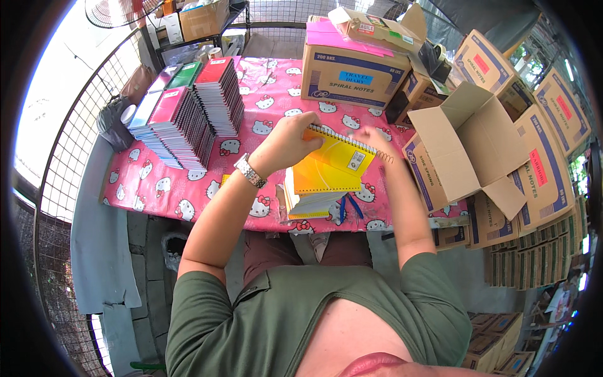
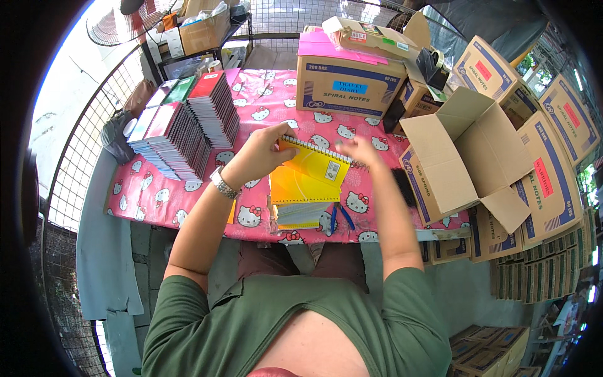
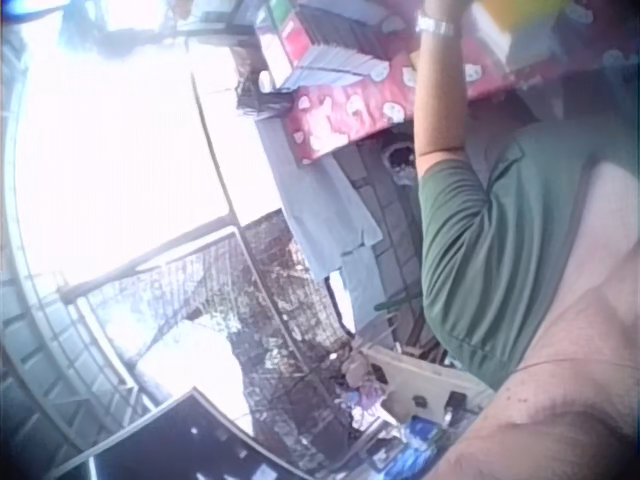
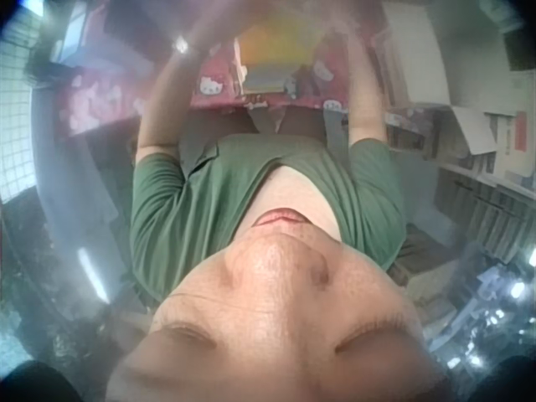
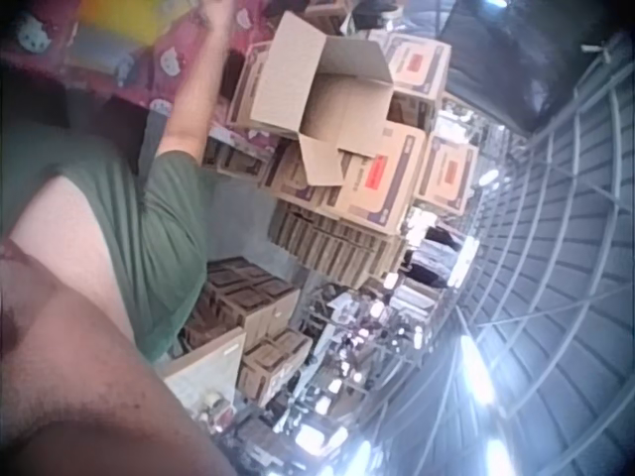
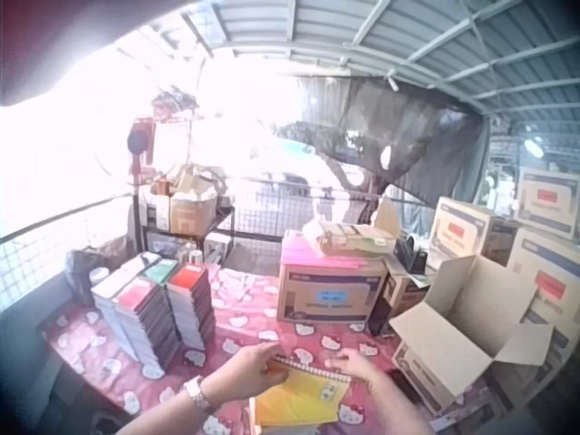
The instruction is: The person assembles notebooks by sliding wire spirals through the punched holes of paper stacks and then crimps the ends of the wires using a pair of pliers.
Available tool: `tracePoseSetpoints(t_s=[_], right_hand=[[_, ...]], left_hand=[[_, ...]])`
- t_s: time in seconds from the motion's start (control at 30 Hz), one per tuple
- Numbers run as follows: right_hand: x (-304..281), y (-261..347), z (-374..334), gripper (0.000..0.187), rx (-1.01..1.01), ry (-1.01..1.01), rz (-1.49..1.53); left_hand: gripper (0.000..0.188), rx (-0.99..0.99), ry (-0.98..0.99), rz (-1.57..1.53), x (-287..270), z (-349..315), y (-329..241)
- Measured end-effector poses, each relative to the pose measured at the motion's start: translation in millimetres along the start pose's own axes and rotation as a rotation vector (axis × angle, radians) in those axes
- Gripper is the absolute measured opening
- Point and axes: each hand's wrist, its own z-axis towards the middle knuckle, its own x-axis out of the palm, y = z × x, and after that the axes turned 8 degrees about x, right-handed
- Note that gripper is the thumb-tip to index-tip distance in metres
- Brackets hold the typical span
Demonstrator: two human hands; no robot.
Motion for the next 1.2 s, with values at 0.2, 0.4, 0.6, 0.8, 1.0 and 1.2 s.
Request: tracePoseSetpoints(t_s=[0.2,0.4,0.6,0.8,1.0,1.2], right_hand=[[132,-108,-72,0.069,-0.148,-0.601,-0.323],[168,-82,-197,0.070,0.090,-0.406,-0.456],[69,24,-212,0.063,-0.271,-0.586,0.347],[55,158,-239,0.064,-0.684,-0.428,-0.050],[59,167,-240,0.058,-0.739,-0.383,-0.108],[49,171,-247,0.051,-0.107,0.454,0.940]], left_hand=[[0.018,-0.281,-0.278,-0.288,8,-33,3],[0.019,-0.297,-0.371,-0.152,21,-39,-6],[0.016,-0.253,-0.453,-0.239,22,-36,-7],[0.014,-0.219,-0.441,-0.242,29,-41,2],[0.013,-0.113,-0.531,-0.067,29,-48,-6],[0.023,0.279,-0.600,0.376,17,-56,-7]])
